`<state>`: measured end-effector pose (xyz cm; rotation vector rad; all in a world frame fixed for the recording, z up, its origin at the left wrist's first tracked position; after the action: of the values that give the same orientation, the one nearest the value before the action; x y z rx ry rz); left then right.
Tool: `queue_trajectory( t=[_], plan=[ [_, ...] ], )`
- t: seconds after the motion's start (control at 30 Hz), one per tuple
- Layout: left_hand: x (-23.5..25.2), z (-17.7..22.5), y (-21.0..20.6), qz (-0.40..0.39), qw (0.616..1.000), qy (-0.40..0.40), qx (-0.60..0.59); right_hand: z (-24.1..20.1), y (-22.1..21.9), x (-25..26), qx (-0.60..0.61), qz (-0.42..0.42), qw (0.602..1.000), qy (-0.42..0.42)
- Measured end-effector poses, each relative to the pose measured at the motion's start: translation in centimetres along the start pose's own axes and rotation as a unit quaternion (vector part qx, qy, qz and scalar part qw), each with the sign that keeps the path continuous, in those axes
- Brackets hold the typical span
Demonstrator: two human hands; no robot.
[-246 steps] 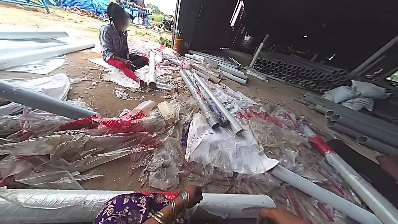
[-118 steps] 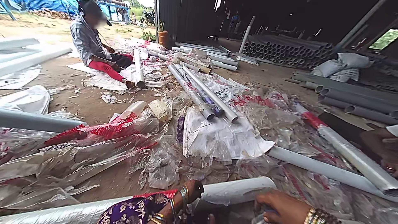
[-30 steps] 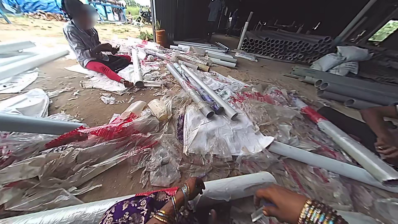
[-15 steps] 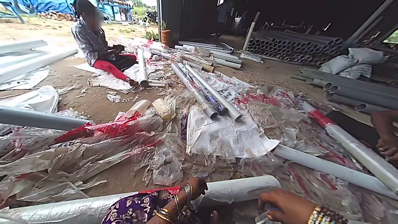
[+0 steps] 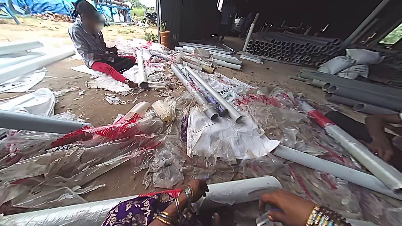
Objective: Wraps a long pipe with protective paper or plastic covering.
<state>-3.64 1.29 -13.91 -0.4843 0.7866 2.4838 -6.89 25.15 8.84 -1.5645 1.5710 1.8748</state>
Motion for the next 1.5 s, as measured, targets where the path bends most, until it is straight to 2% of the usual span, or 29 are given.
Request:
queue_trajectory(
  t=[1.33,1.43,1.5],
  plan=[
    [0.3,-0.2,-0.2,0.016,1.000,-0.014,0.003,-0.1,-0.1,0.0,0.005,0.010,1.000,-0.007],
    [0.6,-0.6,-0.3,0.050,0.998,0.010,0.032,0.0,0.7,-0.3,0.009,0.052,0.999,0.001],
    [1.5,-1.7,-1.5,0.058,0.994,0.059,0.072,0.9,1.9,-0.4,0.011,0.107,0.994,-0.004]
  ],
)
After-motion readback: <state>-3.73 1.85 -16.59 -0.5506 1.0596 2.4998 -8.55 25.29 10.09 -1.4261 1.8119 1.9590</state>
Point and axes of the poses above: each hand's wrist, its own x-axis towards the middle knuckle, its own y-axis out of the back of the hand, z = x × y, the point moved 2 cm from there along x, towards the middle knuckle, and after that the axes turned 1 degree about y, right-handed, at the moved point
